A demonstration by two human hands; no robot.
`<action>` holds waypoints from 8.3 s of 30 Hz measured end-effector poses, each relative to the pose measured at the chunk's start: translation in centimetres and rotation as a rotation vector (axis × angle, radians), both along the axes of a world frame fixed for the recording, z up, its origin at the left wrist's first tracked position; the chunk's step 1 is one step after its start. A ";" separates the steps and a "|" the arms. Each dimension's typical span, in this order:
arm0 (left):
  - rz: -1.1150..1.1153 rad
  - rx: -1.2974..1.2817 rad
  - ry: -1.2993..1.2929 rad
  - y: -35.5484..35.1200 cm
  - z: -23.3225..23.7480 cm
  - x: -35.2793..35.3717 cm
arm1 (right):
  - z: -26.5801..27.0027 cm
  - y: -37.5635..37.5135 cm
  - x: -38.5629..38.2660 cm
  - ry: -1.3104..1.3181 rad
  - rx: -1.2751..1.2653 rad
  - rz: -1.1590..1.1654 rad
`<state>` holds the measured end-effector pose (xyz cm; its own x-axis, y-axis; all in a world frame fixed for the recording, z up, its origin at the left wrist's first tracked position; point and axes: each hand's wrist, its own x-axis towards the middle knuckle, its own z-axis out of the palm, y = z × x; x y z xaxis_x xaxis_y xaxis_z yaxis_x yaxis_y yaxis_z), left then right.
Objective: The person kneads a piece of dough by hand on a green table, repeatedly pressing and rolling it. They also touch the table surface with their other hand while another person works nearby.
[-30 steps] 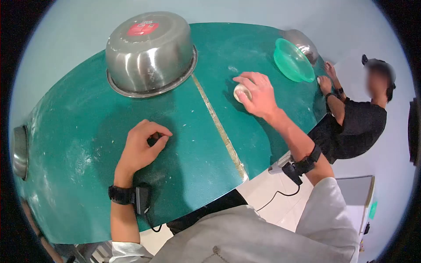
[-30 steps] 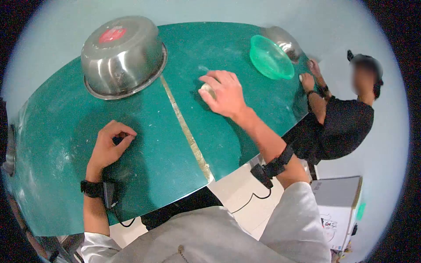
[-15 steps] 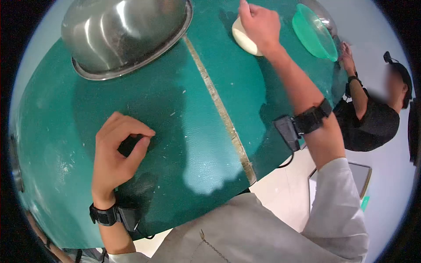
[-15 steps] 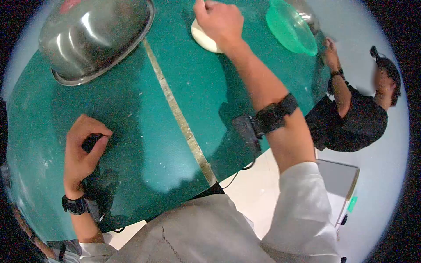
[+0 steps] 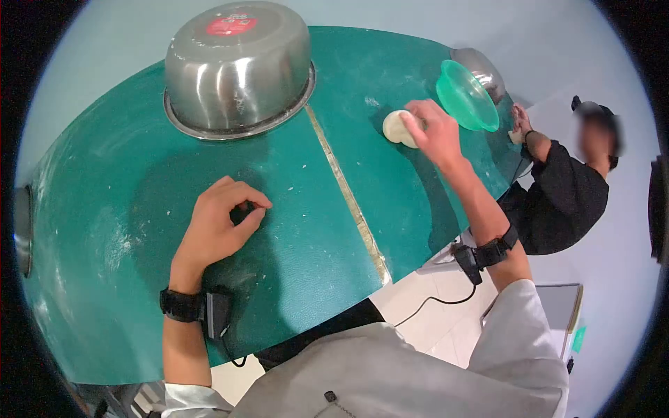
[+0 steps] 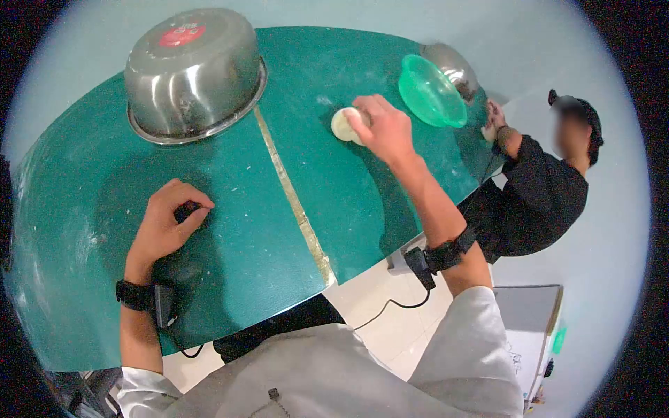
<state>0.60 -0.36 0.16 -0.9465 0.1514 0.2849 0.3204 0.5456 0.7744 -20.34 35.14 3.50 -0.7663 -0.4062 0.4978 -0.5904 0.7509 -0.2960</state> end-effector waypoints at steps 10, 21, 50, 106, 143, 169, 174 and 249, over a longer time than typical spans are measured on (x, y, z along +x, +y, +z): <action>0.022 0.037 -0.062 0.1 0.6 -0.1 | -1.6 -4.1 -2.4 -0.015 0.107 0.212; 0.050 0.076 -0.063 0.2 0.2 -0.3 | 1.4 2.1 2.9 -0.600 -0.292 0.213; 0.085 0.061 -0.026 0.7 0.6 -0.2 | -3.5 2.3 -4.0 0.217 0.177 0.106; 0.015 0.030 -0.013 0.3 0.6 -0.5 | -0.4 0.1 -0.9 -0.026 0.126 0.366; 0.047 0.066 -0.064 0.1 0.7 -0.4 | -0.4 -1.5 -1.2 -0.272 0.031 0.043; 0.020 0.123 -0.010 -0.2 0.4 -0.1 | 0.1 3.2 0.9 -0.005 -0.360 -0.259; 0.009 0.114 -0.034 -0.3 0.2 -0.1 | -0.8 3.3 6.6 -0.053 -0.096 0.032; 0.016 0.099 0.026 -0.1 0.2 -0.1 | -0.7 -6.2 0.3 0.222 0.348 0.317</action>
<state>0.55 -0.48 0.38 -0.9407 0.1062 0.3221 0.3329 0.4716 0.8165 -20.08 28.91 2.78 -0.4698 -0.7717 0.4288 -0.8252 0.5564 0.0973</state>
